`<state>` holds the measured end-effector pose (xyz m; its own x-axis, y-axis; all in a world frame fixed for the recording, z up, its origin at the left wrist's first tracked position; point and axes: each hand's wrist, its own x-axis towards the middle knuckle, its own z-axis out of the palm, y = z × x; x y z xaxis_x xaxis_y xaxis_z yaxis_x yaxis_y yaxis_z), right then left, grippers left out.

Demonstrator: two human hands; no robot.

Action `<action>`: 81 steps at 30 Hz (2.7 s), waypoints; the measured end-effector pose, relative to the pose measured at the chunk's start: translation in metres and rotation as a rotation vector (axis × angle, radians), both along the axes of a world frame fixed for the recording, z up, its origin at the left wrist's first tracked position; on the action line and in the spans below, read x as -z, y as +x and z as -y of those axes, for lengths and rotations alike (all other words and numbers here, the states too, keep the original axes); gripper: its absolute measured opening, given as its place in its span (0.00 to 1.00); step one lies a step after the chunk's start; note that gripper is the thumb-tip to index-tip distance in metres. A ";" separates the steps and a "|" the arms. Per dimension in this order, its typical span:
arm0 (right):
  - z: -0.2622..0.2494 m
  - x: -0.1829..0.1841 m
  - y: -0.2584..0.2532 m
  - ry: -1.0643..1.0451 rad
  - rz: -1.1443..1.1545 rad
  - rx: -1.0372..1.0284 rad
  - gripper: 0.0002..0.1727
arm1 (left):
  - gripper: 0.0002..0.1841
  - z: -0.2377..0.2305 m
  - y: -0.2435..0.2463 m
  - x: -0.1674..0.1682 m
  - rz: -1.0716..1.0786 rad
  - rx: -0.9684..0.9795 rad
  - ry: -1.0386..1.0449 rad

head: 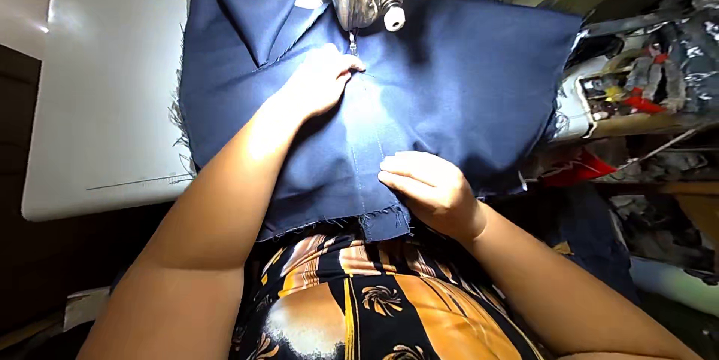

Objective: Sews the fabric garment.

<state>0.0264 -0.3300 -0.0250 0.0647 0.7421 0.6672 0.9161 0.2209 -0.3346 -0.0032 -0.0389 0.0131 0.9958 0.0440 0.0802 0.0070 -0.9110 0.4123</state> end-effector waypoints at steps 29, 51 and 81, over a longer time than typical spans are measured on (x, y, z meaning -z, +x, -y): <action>-0.009 -0.026 0.006 -0.272 0.138 -0.048 0.13 | 0.08 0.005 0.044 -0.040 -0.464 0.140 0.187; -0.011 -0.012 0.007 -0.306 0.035 -0.009 0.14 | 0.31 0.062 -0.035 0.026 -0.010 -0.309 0.164; -0.050 -0.004 0.046 -0.298 -0.211 0.041 0.18 | 0.36 -0.005 0.010 0.022 0.077 -0.243 0.032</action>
<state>0.0722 -0.2797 -0.0209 0.2115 0.8959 0.3907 0.8261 0.0499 -0.5614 0.0070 -0.0342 -0.0093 0.9471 0.2777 0.1607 0.1973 -0.8991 0.3908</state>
